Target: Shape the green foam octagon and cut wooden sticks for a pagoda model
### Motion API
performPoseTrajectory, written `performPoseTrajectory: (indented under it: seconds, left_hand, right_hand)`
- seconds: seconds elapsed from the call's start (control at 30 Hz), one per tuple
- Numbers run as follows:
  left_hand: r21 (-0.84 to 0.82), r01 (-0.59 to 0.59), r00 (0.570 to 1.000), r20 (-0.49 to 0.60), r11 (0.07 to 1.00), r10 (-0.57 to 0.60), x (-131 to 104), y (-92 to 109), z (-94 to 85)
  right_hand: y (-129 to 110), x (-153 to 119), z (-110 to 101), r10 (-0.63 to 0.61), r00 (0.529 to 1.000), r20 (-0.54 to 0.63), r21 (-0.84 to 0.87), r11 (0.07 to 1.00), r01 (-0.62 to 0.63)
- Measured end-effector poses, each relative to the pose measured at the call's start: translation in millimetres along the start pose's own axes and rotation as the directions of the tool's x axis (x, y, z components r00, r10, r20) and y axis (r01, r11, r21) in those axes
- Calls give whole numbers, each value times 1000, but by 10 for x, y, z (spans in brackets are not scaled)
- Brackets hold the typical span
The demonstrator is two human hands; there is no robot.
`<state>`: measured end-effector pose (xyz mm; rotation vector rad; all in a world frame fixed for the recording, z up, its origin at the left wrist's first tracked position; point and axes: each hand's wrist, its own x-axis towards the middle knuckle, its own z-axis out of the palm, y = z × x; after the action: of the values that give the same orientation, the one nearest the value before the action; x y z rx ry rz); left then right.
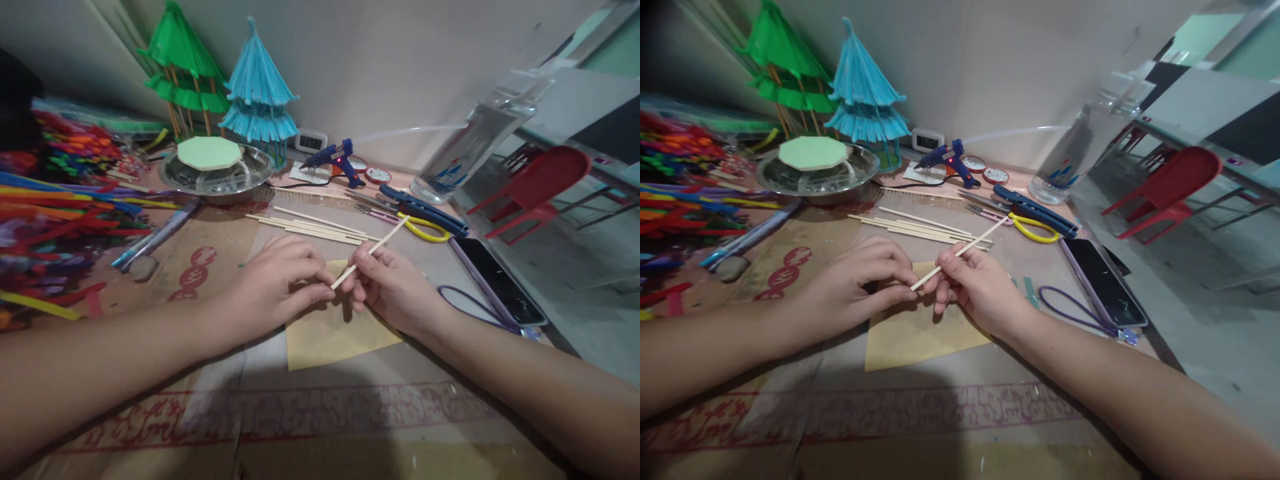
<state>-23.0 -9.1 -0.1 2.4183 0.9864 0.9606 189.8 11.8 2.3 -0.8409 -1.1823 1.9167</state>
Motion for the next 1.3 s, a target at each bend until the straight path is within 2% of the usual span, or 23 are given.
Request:
performPoseTrajectory:
  seconds: [0.3,0.63,0.87,1.1,1.3]
  left_hand:
    - [-52,-8,1000,23,999,9,7,29,-28]
    - [-103,-3,995,94,995,12,6,-36,-20]
    - [-147,2,994,111,989,14,-8,-52,37]
    - [-53,-33,985,166,998,41,-21,-21,59]
    - [11,25,997,70,1000,-26,-16,33,28]
  right_hand:
    - [27,-14,20,-18,1000,12,-32,999,18]
    - [44,-78,34,-152,988,20,-107,982,153]
    - [73,-74,70,-111,994,-13,-136,985,108]
    - [62,-89,117,-108,992,-62,-218,972,92]
    - [-54,-87,-21,-245,955,-170,-298,936,187]
